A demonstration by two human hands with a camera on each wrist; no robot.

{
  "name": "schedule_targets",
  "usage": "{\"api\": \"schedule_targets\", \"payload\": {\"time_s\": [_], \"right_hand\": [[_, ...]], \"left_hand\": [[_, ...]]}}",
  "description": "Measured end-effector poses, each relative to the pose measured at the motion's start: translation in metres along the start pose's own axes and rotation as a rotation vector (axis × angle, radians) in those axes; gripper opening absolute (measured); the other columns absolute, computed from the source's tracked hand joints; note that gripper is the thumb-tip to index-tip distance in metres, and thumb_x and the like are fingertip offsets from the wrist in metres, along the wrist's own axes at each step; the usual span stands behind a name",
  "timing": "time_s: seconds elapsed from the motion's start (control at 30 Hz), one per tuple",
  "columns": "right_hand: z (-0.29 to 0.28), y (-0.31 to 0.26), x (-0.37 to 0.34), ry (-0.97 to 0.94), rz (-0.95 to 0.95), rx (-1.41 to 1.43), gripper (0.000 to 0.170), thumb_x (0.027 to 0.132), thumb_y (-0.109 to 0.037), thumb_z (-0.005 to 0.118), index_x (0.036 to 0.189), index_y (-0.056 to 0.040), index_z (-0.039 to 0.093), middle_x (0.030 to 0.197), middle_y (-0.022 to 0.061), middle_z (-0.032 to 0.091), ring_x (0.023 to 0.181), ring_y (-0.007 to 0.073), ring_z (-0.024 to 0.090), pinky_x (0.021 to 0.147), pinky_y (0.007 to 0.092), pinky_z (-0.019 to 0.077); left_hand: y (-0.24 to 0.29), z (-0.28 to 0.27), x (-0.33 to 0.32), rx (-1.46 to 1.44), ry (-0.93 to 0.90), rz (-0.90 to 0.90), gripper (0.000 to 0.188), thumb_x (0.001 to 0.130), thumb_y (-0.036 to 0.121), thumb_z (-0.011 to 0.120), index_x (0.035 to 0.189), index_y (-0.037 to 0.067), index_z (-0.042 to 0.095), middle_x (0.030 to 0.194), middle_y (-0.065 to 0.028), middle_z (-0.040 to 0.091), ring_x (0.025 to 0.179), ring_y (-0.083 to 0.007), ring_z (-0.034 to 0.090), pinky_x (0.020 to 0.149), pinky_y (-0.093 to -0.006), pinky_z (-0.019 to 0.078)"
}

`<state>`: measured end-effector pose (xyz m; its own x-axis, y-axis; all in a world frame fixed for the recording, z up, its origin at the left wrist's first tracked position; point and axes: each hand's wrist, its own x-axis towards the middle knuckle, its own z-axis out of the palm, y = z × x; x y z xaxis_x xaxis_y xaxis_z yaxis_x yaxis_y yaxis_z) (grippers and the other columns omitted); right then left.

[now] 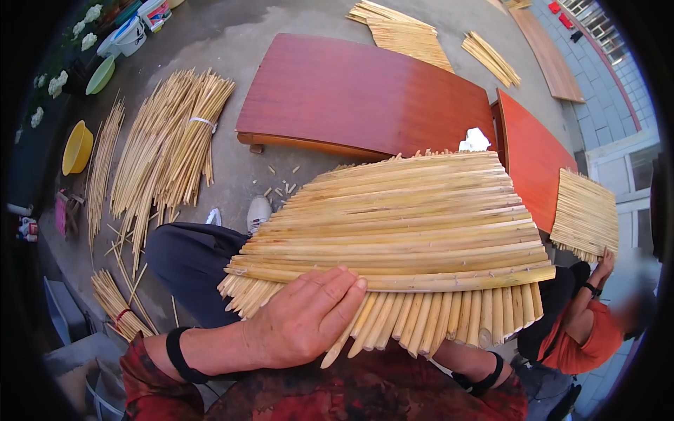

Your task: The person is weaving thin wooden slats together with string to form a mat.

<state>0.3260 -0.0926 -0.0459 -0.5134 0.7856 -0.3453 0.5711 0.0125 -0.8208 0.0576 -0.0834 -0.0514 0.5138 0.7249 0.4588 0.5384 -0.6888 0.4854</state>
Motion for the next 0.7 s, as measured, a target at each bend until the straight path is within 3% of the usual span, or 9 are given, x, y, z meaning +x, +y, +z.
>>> {"api": "schedule_targets", "payload": {"time_s": [0.7], "right_hand": [[-0.005,-0.014,0.004,-0.016,0.023,-0.025,0.031,0.086,-0.007,0.053,0.117,-0.0053,0.053,0.112,0.0129,0.057,0.107,0.0282,0.052,0.092,0.0372,0.0404]], "left_hand": [[-0.008,0.001,-0.001,-0.025,0.023,0.053,0.041,0.065,0.009,0.056,0.101,-0.011,0.057,0.098,-0.0209,0.059,0.087,-0.0315,0.061,0.067,-0.0342,0.0511]]}}
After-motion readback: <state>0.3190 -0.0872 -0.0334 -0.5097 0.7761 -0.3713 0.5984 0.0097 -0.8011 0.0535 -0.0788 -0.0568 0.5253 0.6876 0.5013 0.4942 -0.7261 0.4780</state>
